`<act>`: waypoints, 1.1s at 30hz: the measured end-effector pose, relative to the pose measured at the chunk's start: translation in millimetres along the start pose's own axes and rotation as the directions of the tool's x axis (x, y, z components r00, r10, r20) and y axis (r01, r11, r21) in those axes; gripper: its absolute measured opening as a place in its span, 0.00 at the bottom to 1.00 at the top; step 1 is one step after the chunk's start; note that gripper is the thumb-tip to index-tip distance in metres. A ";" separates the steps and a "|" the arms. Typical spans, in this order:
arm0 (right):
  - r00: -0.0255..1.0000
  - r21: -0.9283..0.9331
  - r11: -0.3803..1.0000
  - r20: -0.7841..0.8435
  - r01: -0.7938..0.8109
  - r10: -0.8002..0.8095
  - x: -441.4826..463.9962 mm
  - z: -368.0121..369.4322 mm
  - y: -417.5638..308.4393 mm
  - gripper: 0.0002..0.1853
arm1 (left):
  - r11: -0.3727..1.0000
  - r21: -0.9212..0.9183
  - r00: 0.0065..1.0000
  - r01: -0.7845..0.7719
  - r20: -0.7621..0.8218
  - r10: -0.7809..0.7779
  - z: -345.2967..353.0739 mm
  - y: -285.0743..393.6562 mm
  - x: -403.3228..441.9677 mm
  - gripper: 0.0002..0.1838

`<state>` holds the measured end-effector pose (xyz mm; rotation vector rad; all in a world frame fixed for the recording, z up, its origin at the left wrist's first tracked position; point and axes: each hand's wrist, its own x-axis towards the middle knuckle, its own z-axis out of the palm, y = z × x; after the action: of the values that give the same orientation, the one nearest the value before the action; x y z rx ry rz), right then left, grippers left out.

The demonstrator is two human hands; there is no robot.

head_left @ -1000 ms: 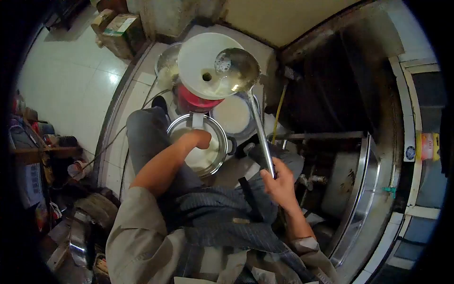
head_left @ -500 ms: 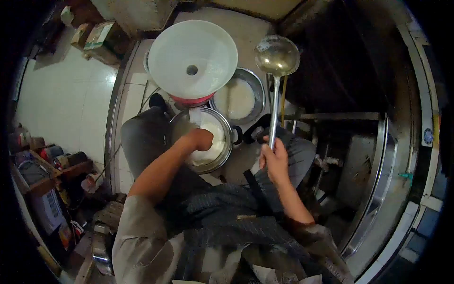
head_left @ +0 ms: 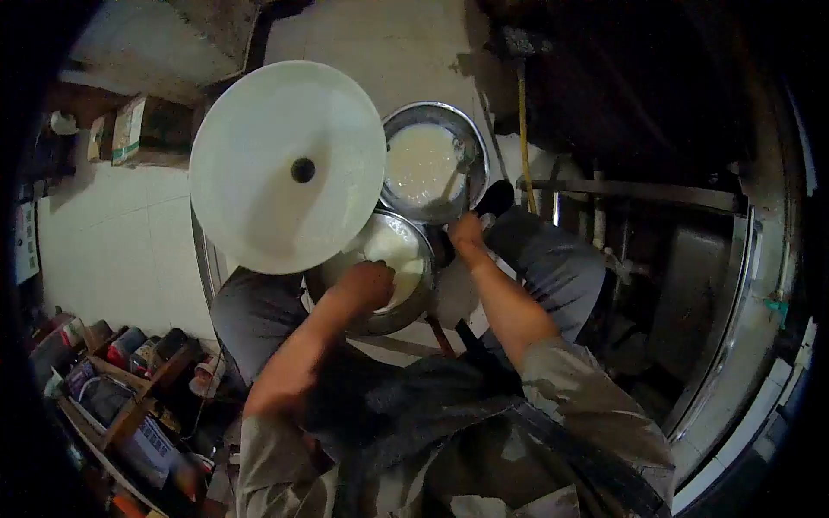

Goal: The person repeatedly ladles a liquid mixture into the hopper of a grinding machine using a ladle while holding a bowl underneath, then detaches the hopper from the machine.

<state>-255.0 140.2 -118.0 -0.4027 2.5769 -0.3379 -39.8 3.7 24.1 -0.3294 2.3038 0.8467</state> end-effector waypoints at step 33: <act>0.738 0.715 0.385 0.664 -0.583 -0.117 -105.2 -100.0 -6.8 0.05 | 0.997 0.006 0.997 -0.080 0.020 0.080 28.3 -34.9 29.8 0.19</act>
<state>-218.0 186.2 14.8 0.2900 1.3856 -1.1883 -33.2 -4.7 -28.7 -0.2259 2.3139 0.8774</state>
